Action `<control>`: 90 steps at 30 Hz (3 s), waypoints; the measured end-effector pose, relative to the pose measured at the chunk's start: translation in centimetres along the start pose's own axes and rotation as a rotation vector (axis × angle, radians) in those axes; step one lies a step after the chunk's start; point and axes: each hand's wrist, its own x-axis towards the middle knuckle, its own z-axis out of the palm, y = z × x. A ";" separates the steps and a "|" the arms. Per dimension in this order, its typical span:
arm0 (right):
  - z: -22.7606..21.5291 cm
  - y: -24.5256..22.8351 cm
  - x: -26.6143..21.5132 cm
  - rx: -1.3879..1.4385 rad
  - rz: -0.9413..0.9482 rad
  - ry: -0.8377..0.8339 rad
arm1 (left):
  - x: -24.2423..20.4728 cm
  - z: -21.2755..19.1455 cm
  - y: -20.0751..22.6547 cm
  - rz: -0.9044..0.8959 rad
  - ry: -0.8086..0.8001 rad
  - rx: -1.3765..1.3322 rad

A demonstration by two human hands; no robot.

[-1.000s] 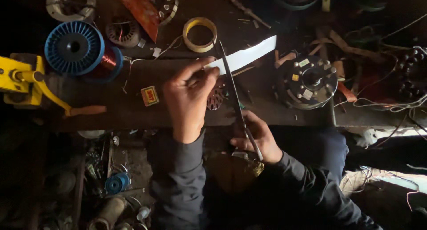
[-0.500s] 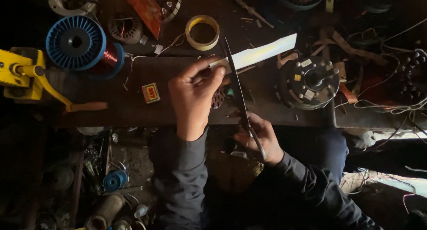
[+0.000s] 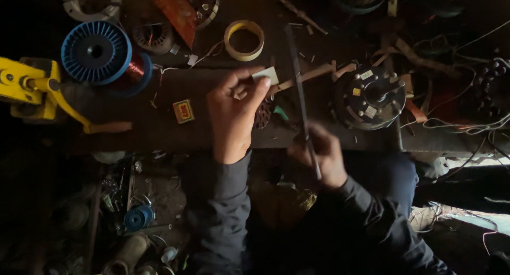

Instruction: The person assembles a motor armature by inserting small white insulating strips into the slots of a copper-wound rotor. They cut the strips with scissors and press them into place with a small tool.

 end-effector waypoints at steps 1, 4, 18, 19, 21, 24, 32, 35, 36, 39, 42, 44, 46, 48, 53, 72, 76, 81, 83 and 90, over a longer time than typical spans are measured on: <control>-0.2 -0.6 0.2 -0.014 -0.018 0.058 | 0.1 -0.2 -0.2 0.015 -0.010 -0.045; -0.7 -2.4 1.3 -0.482 -0.077 0.262 | 0.4 -0.6 -0.5 0.082 -0.015 -0.051; 1.0 -3.9 4.3 -1.396 -0.068 0.193 | -0.4 -2.9 0.4 0.175 0.033 0.180; 1.3 -5.6 4.6 -1.312 -0.120 0.216 | -0.5 -3.2 0.4 0.155 0.037 0.202; 2.0 -8.5 5.1 -1.059 -0.558 0.157 | -0.7 -3.9 0.3 0.275 -0.028 0.325; 3.1 -10.8 7.7 -0.865 -0.729 -0.113 | -1.0 -4.0 0.7 0.229 -0.093 0.355; 2.0 -8.6 8.4 -0.813 -0.834 -0.158 | -1.5 -3.4 1.9 0.040 -0.098 0.469; 1.2 -7.3 8.0 -0.732 -0.763 -0.090 | -1.1 -3.5 2.3 0.030 -0.107 0.470; 1.1 -6.8 8.0 -0.689 -0.734 -0.076 | -0.9 -3.8 2.3 0.003 -0.050 0.465; 2.1 -5.3 8.3 -0.651 -0.586 0.021 | -0.4 -4.7 2.1 -0.007 0.171 0.459; 3.6 -4.3 8.1 -0.559 -0.478 0.057 | 0.2 -5.9 1.5 -0.022 0.178 0.496; 4.3 -3.8 8.0 -0.510 -0.481 0.063 | 0.2 -6.5 0.9 -0.076 0.116 0.569; 4.5 -3.5 7.9 -0.485 -0.479 0.058 | -0.1 -7.0 0.2 -0.155 0.064 0.681; 4.4 -3.5 8.0 -0.483 -0.476 0.042 | -0.4 -7.1 -0.6 -0.172 0.024 0.661; 3.8 -4.1 8.5 -0.689 -0.604 -0.050 | -0.9 -7.0 -1.3 -0.098 -0.036 0.546; 3.6 -3.4 8.7 -0.625 -0.486 -0.071 | -1.2 -7.7 -1.7 -0.180 -0.010 0.406; 3.8 -3.2 9.3 -0.691 -0.534 -0.074 | -1.1 -8.1 -2.1 -0.211 0.028 0.367; 3.5 -3.8 8.7 -0.550 -0.411 -0.072 | -1.1 -8.1 -2.2 -0.219 0.042 0.306; 3.8 -3.5 8.8 -0.572 -0.458 -0.059 | -1.3 -8.3 -2.4 -0.232 0.044 0.274; 4.1 -3.5 8.8 -0.588 -0.450 -0.021 | -1.3 -8.5 -2.8 -0.237 0.036 0.202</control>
